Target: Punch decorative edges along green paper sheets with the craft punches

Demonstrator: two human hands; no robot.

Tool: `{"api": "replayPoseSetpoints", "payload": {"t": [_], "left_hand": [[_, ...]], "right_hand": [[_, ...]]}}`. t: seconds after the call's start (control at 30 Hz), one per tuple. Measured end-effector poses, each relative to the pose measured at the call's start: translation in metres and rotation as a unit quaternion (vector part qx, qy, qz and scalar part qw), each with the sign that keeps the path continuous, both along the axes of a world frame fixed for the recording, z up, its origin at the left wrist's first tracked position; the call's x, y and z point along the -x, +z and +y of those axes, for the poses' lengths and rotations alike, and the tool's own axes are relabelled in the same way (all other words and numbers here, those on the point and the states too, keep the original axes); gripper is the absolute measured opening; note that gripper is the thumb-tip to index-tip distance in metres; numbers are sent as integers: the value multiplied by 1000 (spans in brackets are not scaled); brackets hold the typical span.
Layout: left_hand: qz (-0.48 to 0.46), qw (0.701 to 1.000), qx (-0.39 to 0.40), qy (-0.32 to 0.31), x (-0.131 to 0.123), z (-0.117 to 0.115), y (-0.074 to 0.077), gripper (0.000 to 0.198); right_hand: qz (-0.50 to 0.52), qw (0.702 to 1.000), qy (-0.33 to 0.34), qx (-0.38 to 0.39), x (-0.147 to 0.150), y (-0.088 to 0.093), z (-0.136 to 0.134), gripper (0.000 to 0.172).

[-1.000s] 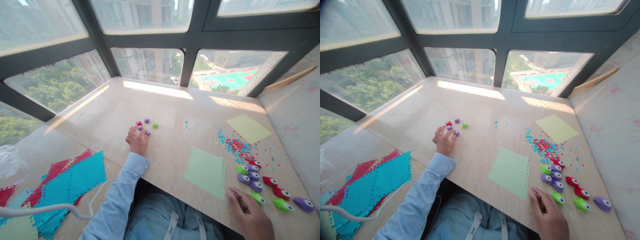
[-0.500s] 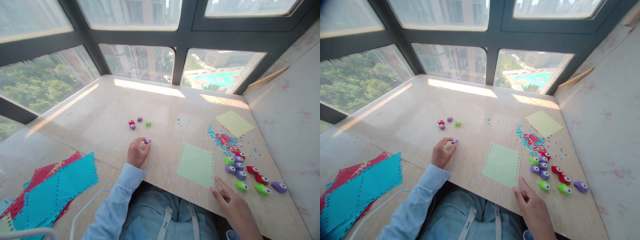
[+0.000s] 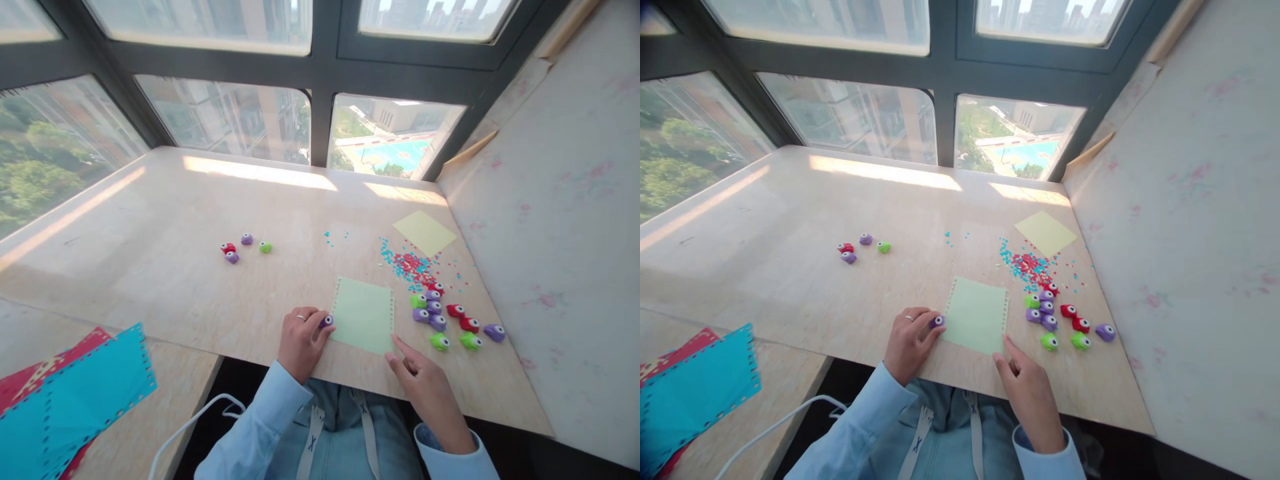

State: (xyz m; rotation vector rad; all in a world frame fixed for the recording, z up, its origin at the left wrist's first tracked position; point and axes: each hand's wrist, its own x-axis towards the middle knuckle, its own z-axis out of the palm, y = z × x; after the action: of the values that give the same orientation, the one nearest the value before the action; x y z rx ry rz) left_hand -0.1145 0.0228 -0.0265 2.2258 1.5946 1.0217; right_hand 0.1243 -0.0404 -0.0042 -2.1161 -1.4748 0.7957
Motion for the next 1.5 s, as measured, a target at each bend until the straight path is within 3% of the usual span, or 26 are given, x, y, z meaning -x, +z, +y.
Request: {"api": "replayPoseSetpoints", "payload": {"t": [0.23, 0.47, 0.73, 0.9, 1.03, 1.23, 1.5], "left_hand": [[-2, 1000, -22, -11, -3, 3, -5, 17], [-11, 999, -19, -41, -6, 4, -5, 14], [2, 999, -17, -45, -6, 4, -3, 15], [6, 999, -10, -46, -6, 3, -2, 15], [14, 999, 2, -48, -7, 2, -1, 16], [36, 998, 10, -47, -7, 1, -3, 18], [51, 997, 19, -50, -8, 0, -7, 21]], "right_hand": [[66, 998, -2, -6, 6, -8, -2, 58], [107, 994, -7, 15, 18, 7, 4, 58], [159, 985, 35, -63, 33, 7, 13, 47], [62, 985, 87, -132, 46, 3, 16, 34], [-88, 976, 51, -194, 39, -6, 19, 38], [-263, 957, 35, -117, 28, -18, 19, 55], [-240, 969, 25, -52, 36, -9, 16, 47]]}}
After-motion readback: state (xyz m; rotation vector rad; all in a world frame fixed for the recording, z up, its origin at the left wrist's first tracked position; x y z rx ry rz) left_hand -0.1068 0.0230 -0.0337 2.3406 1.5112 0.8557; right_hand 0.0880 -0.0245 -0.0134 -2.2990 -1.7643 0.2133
